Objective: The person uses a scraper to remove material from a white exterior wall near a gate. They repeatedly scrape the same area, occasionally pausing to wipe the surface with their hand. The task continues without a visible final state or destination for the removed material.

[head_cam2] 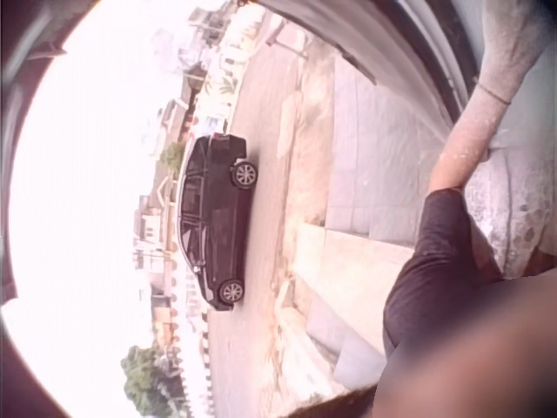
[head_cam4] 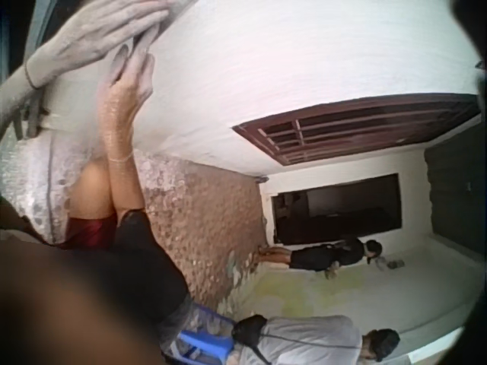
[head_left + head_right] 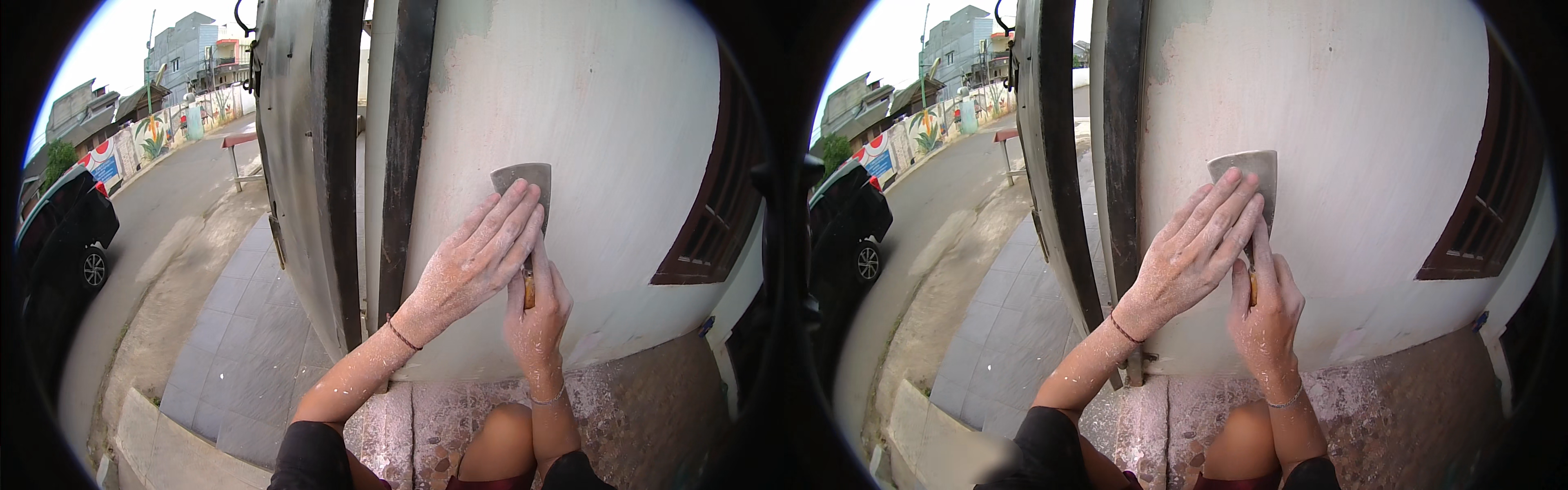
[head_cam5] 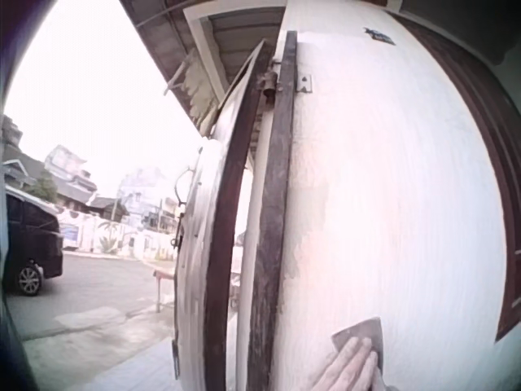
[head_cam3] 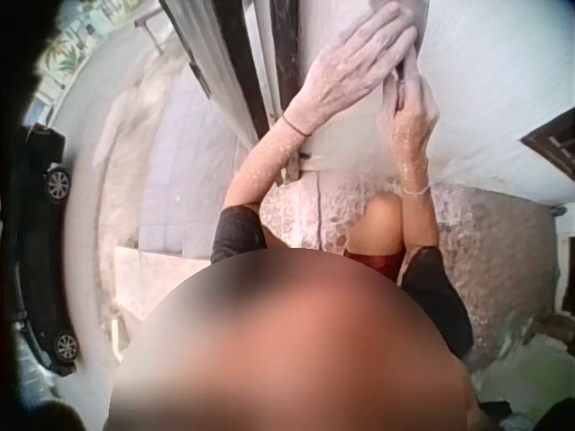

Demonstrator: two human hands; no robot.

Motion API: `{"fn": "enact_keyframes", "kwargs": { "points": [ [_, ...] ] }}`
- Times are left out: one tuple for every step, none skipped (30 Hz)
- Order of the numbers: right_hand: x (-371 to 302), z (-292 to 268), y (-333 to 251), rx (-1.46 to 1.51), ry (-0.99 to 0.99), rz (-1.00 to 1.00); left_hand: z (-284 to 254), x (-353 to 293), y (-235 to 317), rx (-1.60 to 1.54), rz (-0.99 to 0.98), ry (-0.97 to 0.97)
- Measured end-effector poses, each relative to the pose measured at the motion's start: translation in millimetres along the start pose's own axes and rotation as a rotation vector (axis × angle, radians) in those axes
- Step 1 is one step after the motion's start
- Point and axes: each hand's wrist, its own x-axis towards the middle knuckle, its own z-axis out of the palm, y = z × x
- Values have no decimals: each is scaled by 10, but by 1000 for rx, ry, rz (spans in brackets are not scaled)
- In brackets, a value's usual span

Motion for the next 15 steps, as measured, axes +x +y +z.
{"fn": "enact_keyframes", "kwargs": {
  "points": [
    [113,-17,-42,-19,-9,4,12,47,1,-15,-4,-24],
    [223,-17,-89,-48,-28,31,17,91,-12,-30,-7,-52],
    [326,-5,-145,-48,-15,15,22,143,-41,-35,-46,-18],
    [418,12,-201,-46,-7,4,31,205,-89,-40,-88,11],
    [494,30,-256,-40,-3,-4,34,261,-137,-52,-142,20],
    [562,44,-301,-45,-41,-6,44,327,-184,11,-163,48],
    [637,56,-325,-25,-15,-25,47,382,-247,42,-163,50],
    [698,65,-339,-7,14,-60,50,434,-303,70,-164,51],
    [742,71,-346,26,51,-117,55,478,-351,96,-156,77],
    [795,69,-335,25,56,-215,48,506,-403,152,-149,77],
    [798,54,-334,151,11,-124,45,531,-433,194,-149,35],
    [804,33,-324,276,-32,-36,37,547,-462,238,-136,30],
    [790,2,-317,435,-83,49,30,558,-477,283,-135,-7],
    [778,-31,-306,710,-189,233,27,563,-484,297,-109,9],
    [771,-57,-294,917,-259,344,25,565,-485,299,-116,-2]
  ]
}}
